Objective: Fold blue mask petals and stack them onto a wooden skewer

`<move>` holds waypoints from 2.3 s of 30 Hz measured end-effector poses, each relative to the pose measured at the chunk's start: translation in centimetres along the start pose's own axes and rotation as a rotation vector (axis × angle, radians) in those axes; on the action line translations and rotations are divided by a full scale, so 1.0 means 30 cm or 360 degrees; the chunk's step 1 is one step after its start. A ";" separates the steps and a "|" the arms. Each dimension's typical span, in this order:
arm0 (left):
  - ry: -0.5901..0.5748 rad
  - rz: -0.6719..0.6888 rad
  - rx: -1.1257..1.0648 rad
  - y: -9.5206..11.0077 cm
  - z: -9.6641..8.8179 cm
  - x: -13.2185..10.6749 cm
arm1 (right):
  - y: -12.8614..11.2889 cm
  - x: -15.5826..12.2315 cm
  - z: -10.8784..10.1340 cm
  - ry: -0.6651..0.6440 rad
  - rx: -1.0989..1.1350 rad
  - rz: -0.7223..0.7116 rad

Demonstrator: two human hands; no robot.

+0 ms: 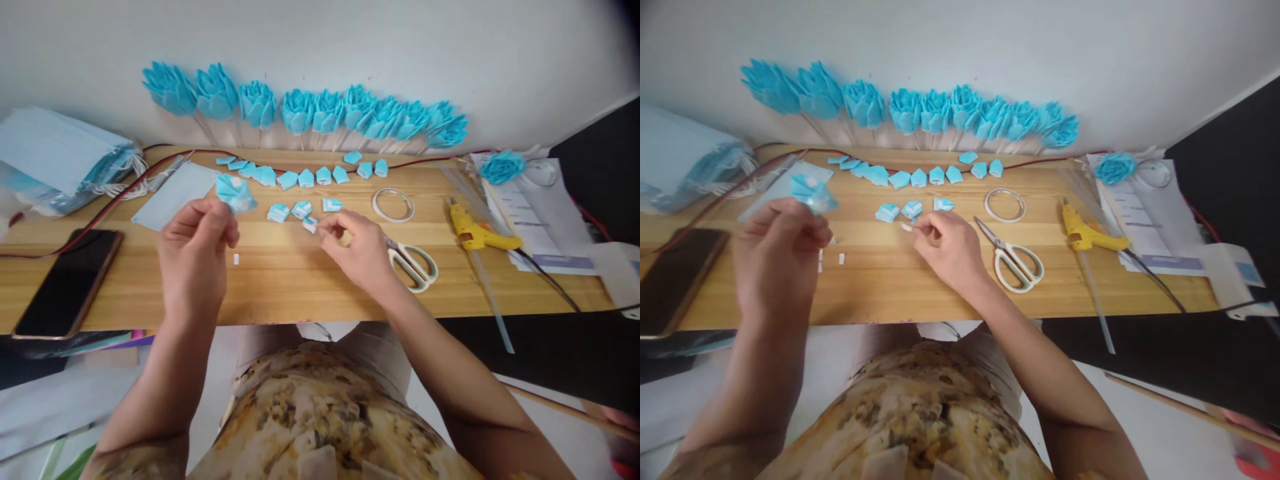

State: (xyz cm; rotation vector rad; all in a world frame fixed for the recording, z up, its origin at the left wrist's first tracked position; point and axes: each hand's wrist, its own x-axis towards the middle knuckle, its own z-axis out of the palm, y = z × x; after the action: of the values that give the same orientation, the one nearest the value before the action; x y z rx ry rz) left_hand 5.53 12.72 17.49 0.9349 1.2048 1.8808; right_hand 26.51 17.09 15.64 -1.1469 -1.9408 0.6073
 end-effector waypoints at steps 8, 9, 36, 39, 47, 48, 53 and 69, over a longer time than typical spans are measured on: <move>0.0146 0.0064 -0.0061 0.051 -0.149 0.025 | -0.100 0.142 0.243 -0.0747 -0.0188 -0.0197; 0.0159 0.0046 -0.0048 0.045 -0.160 0.026 | -0.105 0.150 0.258 -0.0798 -0.0183 -0.0211; 0.0576 0.0010 -0.0171 -0.089 -0.254 -0.030 | -0.123 0.188 0.378 -0.0956 0.0131 -0.0176; 0.0521 -0.0067 -0.0222 -0.102 -0.215 -0.043 | -0.125 0.181 0.378 -0.1024 0.0162 -0.0144; 0.0265 -0.0156 -0.0150 -0.101 -0.173 -0.001 | -0.086 0.172 0.279 -0.0763 0.0348 -0.0035; 0.0193 -0.0203 -0.0076 -0.100 -0.176 -0.001 | -0.079 0.168 0.261 -0.0755 0.0430 0.0017; -0.0191 -0.0370 0.0259 -0.094 -0.172 -0.013 | -0.060 0.143 0.159 -0.0785 0.0917 0.0327; -0.0644 -0.0449 0.0572 -0.063 -0.023 -0.020 | 0.001 0.072 -0.003 -0.0817 0.1125 0.0437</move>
State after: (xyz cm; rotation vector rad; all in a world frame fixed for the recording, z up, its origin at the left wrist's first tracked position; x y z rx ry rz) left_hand 5.56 12.52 15.41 1.1955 1.3568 1.2030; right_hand 26.00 19.00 16.50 -0.8380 -1.7155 1.7102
